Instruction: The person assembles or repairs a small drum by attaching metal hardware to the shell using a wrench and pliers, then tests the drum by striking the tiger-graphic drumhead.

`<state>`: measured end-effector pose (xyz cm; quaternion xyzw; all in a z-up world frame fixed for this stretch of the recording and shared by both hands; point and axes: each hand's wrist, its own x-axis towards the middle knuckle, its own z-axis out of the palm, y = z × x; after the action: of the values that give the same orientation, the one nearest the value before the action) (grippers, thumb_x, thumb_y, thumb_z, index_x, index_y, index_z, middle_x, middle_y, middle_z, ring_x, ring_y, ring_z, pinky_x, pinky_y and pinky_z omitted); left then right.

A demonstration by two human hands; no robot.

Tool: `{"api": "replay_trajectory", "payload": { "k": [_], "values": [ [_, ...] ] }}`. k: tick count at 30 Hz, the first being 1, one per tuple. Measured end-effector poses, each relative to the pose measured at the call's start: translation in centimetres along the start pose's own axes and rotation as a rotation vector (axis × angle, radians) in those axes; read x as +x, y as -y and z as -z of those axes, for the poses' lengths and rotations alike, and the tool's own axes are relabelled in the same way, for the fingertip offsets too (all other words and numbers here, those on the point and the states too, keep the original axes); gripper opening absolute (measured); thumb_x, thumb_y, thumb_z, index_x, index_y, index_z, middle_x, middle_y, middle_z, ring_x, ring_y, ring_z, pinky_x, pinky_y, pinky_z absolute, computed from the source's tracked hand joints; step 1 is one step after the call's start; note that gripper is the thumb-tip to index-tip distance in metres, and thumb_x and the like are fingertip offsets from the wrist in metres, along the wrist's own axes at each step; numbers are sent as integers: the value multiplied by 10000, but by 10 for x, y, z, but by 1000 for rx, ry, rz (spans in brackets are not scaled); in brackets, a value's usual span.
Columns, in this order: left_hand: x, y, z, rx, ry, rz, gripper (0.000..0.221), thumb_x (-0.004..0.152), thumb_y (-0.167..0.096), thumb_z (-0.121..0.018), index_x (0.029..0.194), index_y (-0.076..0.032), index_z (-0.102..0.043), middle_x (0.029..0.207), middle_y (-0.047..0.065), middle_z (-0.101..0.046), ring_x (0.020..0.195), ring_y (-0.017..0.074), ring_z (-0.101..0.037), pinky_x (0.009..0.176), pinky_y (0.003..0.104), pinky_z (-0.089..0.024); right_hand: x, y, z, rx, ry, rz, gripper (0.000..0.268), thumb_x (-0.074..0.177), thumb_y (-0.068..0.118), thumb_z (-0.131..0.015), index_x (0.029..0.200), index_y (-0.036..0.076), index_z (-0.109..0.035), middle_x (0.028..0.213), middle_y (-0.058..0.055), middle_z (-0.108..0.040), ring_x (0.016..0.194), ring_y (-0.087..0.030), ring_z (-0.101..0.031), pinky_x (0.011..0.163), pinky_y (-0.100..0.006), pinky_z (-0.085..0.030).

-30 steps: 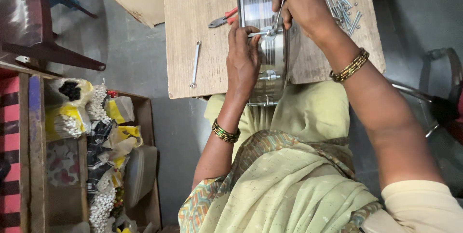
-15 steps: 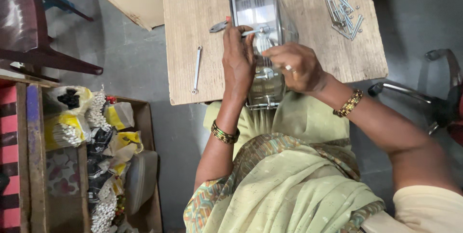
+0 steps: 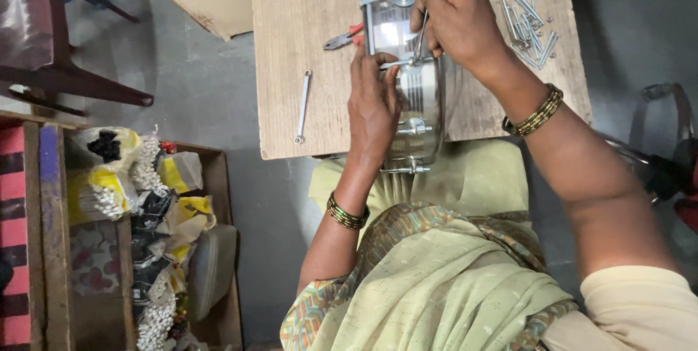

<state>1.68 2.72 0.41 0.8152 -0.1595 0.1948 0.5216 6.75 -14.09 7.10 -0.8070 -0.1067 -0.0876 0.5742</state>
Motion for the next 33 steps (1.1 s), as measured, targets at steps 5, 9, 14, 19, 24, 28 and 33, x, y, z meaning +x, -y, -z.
{"api": "replay_trajectory", "payload": {
  "k": [5, 9, 14, 19, 24, 28, 33],
  "values": [
    [1, -2, -2, -3, 8, 31, 153, 1055, -128, -614, 1189, -68, -574, 1491, 278, -478, 1314, 478, -551, 881, 478, -557, 21, 8, 0, -51, 82, -109, 240, 1154, 214, -500, 1339, 63, -474, 754, -41, -644, 457, -85, -506, 400, -239, -403],
    [3, -1, -7, 2, 4, 24, 163, 1056, -129, -621, 1204, -75, -578, 1462, 257, -508, 1314, 465, -569, 893, 482, -557, 25, 9, -3, -100, 79, -142, 212, 1133, 206, -507, 1300, 80, -475, 732, -37, -630, 457, -76, -490, 383, -239, -371],
    [4, 0, -9, -24, -22, 16, 161, 1035, -120, -623, 1186, -82, -581, 1461, 255, -506, 1306, 442, -578, 882, 448, -577, 17, 1, -3, -200, 64, 58, 175, 1157, 130, -490, 1309, 51, -457, 769, -71, -625, 611, -138, -630, 524, -305, -491],
    [3, -2, -8, -86, 39, 134, 147, 1041, -125, -618, 1175, -71, -593, 1411, 230, -554, 1129, 396, -656, 833, 432, -571, -43, -18, -10, -392, -86, 433, 225, 1157, 30, -526, 1354, 24, -419, 893, -126, -659, 761, -295, -685, 659, -416, -520],
    [4, 5, -9, -48, -47, -66, 139, 1052, -113, -626, 1175, -62, -587, 1333, 216, -576, 1209, 415, -622, 906, 441, -564, -90, -33, -21, -387, 85, 823, 315, 930, -84, -566, 1186, 57, -449, 903, -150, -657, 837, -334, -693, 731, -479, -587],
    [4, 7, -10, -6, -28, -23, 155, 1057, -120, -624, 1183, -41, -582, 1289, 212, -595, 1176, 408, -634, 906, 442, -559, -94, -21, -14, -14, -118, 600, 216, 1122, -6, -496, 1297, 75, -397, 1004, -162, -640, 861, -213, -664, 705, -356, -579],
    [5, 6, -10, -25, -31, -43, 144, 1069, -142, -592, 1171, -42, -576, 1304, 213, -602, 1228, 406, -623, 904, 438, -565, -44, -10, 13, 238, -156, 163, 206, 1202, 203, -471, 1226, -1, -470, 934, -84, -648, 591, -96, -570, 513, -231, -457]
  ]
}}
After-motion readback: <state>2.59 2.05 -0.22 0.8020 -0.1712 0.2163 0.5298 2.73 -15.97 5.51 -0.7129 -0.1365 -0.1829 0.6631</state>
